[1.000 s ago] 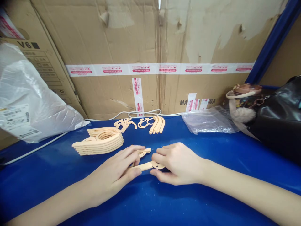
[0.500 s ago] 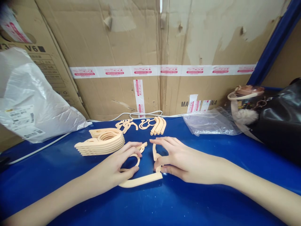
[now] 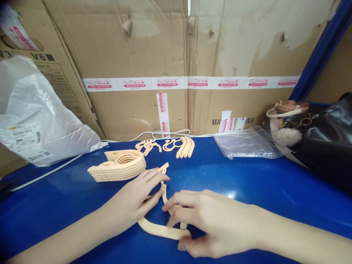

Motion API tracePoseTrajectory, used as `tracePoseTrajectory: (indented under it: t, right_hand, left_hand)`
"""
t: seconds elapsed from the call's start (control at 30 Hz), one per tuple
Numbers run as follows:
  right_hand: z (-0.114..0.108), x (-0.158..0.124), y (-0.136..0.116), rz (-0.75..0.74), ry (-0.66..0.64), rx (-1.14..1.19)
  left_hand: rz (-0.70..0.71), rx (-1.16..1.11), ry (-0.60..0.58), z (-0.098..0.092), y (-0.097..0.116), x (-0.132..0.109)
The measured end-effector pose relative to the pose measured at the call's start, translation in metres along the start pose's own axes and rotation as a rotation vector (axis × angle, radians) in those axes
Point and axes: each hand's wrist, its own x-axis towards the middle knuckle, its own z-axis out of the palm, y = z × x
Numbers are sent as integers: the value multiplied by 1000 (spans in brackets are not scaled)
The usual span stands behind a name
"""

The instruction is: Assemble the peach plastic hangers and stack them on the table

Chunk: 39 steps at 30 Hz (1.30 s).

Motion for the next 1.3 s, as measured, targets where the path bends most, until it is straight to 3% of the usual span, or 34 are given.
tracePoseTrajectory:
  t: [0.13, 0.33, 0.6, 0.7, 0.77, 0.83, 0.9, 0.97, 1.1, 1.3]
  right_hand:
    - [-1, -2, 1, 93, 56, 67]
    - [-7, 1, 2, 90, 52, 108]
    - [-14, 1, 5, -24, -1, -22]
    - [-11, 1, 22, -26, 98, -162]
    - [-7, 2, 35, 12, 241, -277]
    - [-3, 3, 41, 108, 396, -358]
    - [0, 3, 41, 231, 462, -406]
    - [2, 4, 33, 297, 416, -436]
    - [4, 4, 18, 275, 281, -424]
    - [-3, 2, 19, 111, 160, -223]
  left_hand:
    - [-26, 33, -23, 0, 2, 0]
    - [-19, 29, -8, 4, 1, 0]
    - [-208, -420, 85, 7, -5, 2]
    - [-219, -470, 58, 8, -12, 3]
    - [-203, -467, 36, 9, -15, 3]
    - [-181, -452, 35, 9, -16, 3]
    - [-175, -431, 43, 10, -15, 4]
    - [-172, -410, 46, 9, -13, 4]
    - [-153, -373, 42, 6, -11, 4]
    - [-89, -289, -84, -1, -5, -2]
